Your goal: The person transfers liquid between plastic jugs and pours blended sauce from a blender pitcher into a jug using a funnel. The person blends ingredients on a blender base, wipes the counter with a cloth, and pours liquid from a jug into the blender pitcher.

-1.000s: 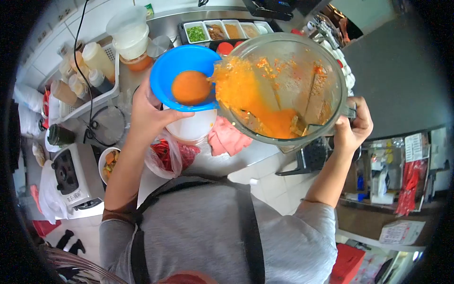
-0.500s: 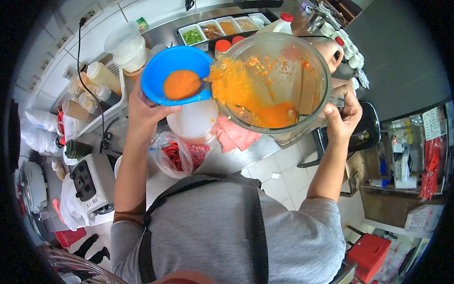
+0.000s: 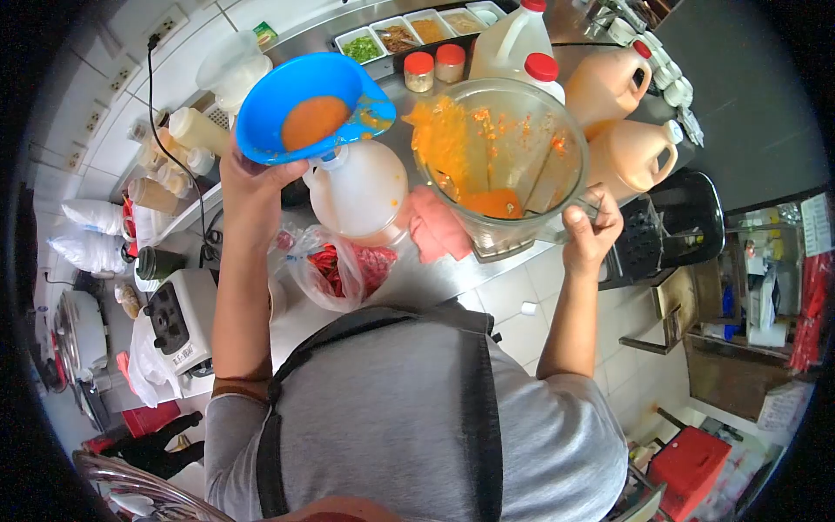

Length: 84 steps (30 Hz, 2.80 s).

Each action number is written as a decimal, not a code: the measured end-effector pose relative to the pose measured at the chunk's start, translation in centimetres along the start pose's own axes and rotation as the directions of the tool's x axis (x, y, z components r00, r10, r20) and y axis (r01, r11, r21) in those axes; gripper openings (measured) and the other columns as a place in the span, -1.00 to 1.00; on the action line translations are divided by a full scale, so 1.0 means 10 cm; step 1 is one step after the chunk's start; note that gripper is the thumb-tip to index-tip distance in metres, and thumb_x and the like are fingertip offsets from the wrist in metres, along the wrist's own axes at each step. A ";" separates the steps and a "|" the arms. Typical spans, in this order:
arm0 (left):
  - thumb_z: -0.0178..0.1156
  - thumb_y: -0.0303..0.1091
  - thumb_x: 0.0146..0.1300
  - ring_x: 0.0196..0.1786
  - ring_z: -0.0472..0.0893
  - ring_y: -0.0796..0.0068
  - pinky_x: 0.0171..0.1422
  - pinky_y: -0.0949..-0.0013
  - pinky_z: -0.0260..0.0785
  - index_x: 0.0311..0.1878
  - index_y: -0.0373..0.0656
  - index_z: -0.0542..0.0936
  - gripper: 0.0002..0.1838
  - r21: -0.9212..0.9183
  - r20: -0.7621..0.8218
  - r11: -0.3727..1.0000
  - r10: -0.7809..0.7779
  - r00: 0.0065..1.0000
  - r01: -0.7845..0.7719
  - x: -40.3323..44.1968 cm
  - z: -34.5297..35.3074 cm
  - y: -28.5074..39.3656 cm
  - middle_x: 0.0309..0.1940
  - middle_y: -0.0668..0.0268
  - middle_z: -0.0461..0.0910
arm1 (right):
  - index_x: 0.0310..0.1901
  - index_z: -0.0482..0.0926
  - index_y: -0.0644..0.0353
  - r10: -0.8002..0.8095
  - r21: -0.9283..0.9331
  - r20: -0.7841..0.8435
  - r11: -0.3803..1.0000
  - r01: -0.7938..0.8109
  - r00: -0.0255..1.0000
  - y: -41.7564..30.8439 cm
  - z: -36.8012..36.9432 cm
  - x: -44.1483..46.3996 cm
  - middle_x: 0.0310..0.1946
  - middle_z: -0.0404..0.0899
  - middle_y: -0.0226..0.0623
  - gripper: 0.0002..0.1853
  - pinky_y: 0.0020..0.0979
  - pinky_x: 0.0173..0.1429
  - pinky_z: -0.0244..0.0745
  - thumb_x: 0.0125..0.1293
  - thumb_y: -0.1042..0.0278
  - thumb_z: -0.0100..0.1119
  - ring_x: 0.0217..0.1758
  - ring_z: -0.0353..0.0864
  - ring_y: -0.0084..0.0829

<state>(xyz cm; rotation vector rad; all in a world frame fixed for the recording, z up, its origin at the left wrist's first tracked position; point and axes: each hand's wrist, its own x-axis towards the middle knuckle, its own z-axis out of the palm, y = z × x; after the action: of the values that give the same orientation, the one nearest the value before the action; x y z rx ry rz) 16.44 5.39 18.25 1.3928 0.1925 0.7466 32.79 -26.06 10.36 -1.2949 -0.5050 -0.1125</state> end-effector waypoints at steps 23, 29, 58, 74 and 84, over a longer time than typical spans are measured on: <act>0.39 -0.52 -0.25 0.19 0.42 0.24 0.34 0.04 0.19 0.18 -0.16 0.37 -0.22 0.589 0.717 0.349 0.190 0.671 -0.729 0.01 0.83 0.30 0.11 0.18 0.41 | -0.49 0.40 0.18 0.056 -0.006 0.165 0.998 -0.056 0.985 0.00 0.25 -0.14 -0.57 0.38 -0.56 -0.67 -0.65 -0.38 0.14 -0.12 0.44 0.48 -0.49 0.29 -0.73; 0.15 -0.44 -0.01 0.15 0.41 0.27 0.41 -0.08 0.02 0.09 -0.15 0.44 -0.51 0.346 0.938 0.033 -0.029 0.345 -0.938 0.01 1.20 0.26 0.03 0.26 0.42 | -0.50 0.39 0.17 0.049 0.035 0.145 0.998 -0.055 0.988 0.23 0.18 -0.29 -0.57 0.41 -0.55 -0.67 -0.65 -0.41 0.12 -0.11 0.44 0.46 -0.51 0.29 -0.73; 0.14 -0.36 -0.01 0.15 0.41 0.25 0.42 0.04 0.08 0.08 -0.15 0.44 -0.52 0.168 0.970 -0.080 -0.165 0.179 -0.983 0.03 1.49 0.31 0.03 0.24 0.44 | -0.50 0.35 0.15 0.077 0.067 0.052 0.995 -0.081 0.996 0.48 0.03 -0.45 -0.57 0.35 -0.57 -0.67 -0.64 -0.40 0.08 -0.07 0.40 0.43 -0.50 0.23 -0.72; 0.06 -0.50 -0.02 0.21 0.39 0.24 0.43 0.04 0.08 0.14 -0.05 0.45 -0.46 0.271 0.946 0.015 -0.190 0.263 -0.963 0.03 1.50 0.53 0.07 0.26 0.43 | -0.47 0.39 0.17 0.061 0.140 0.166 0.986 -0.085 0.984 0.45 0.10 -0.43 -0.55 0.38 -0.61 -0.70 -0.70 -0.47 0.02 -0.05 0.52 0.43 -0.56 0.19 -0.82; 0.06 -0.48 0.00 0.18 0.42 0.24 0.41 0.05 0.12 0.11 -0.04 0.48 -0.50 0.271 0.933 0.009 -0.247 0.261 -0.962 0.08 1.42 0.47 0.07 0.27 0.43 | -0.48 0.37 0.17 0.053 0.133 0.166 0.988 -0.076 0.985 0.43 0.19 -0.34 -0.55 0.37 -0.63 -0.67 -0.70 -0.48 -0.01 -0.05 0.49 0.46 -0.56 0.17 -0.84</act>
<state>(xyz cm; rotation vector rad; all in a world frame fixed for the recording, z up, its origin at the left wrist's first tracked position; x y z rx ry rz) 23.04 -5.79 25.75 3.1615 -1.0700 0.1811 30.75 -23.78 5.47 -1.1874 -0.5986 0.0820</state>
